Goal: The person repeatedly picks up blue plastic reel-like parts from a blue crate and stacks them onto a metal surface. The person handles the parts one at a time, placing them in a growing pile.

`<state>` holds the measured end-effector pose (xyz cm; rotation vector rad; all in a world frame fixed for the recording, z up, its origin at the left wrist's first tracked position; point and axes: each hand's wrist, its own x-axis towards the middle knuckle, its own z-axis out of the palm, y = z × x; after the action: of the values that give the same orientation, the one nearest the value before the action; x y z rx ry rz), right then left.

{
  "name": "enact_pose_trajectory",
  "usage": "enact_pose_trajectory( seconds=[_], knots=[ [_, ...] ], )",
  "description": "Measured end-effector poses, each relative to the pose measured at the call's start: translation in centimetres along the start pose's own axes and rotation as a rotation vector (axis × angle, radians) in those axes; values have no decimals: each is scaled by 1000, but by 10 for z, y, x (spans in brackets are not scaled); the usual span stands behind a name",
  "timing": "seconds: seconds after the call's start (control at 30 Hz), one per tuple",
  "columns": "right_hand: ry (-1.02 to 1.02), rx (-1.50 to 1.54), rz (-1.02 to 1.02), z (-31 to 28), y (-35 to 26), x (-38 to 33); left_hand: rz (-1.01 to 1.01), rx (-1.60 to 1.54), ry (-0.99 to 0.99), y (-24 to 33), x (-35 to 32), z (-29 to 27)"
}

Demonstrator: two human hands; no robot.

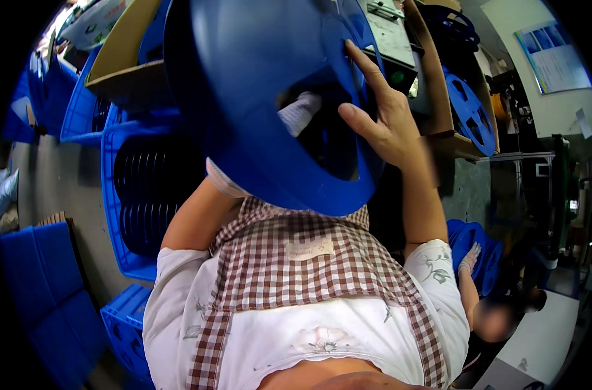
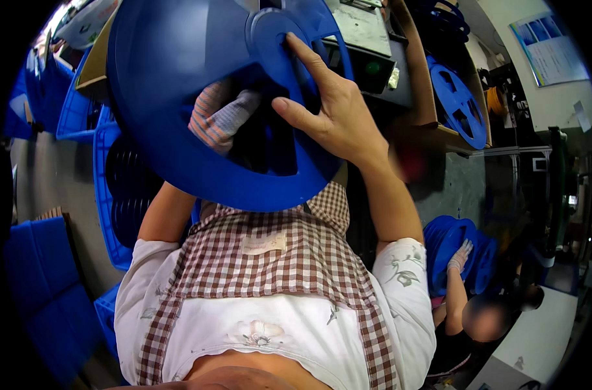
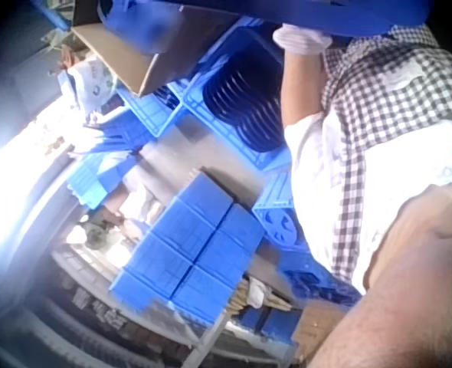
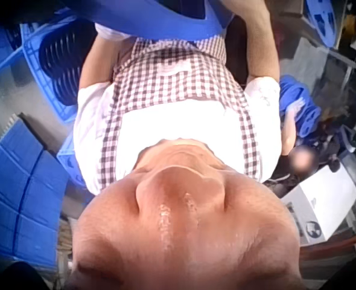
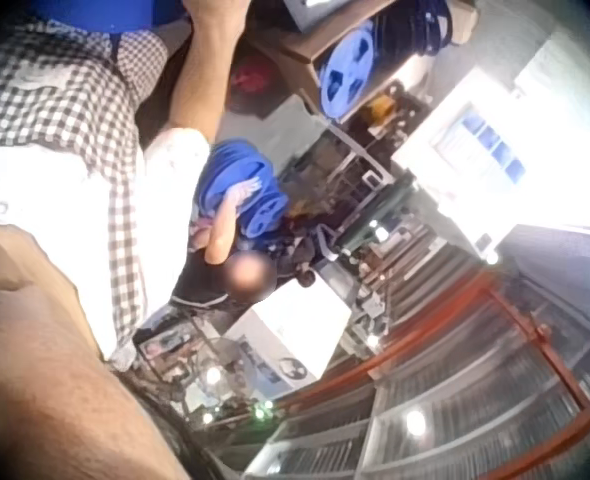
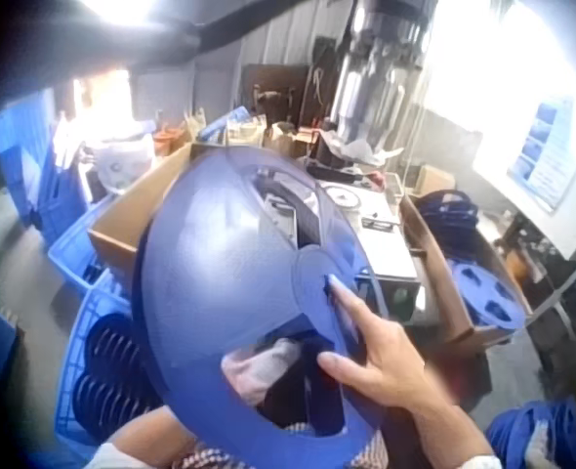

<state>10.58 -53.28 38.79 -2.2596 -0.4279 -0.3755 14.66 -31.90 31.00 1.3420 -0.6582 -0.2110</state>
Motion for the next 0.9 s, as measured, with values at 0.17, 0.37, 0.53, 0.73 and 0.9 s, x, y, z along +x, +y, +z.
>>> enact_pose_trajectory(
  seconds=[0.17, 0.37, 0.53, 0.73, 0.9],
  knots=[
    [-171, -282, 27, -43, 33, 31, 455, 614, -55, -45, 54, -76],
    [-147, -568, 79, -77, 101, 130, 306, -240, -279, -75, 203, -139],
    [-200, -805, 291, -88, 136, 210, 101, -705, -269, -58, 258, -118],
    [-266, -732, 138, -85, 170, 237, -55, -732, -197, -62, 267, -127],
    [-239, -844, 121, -88, 157, 230, -93, -249, 93, -36, 227, -116]
  ],
)
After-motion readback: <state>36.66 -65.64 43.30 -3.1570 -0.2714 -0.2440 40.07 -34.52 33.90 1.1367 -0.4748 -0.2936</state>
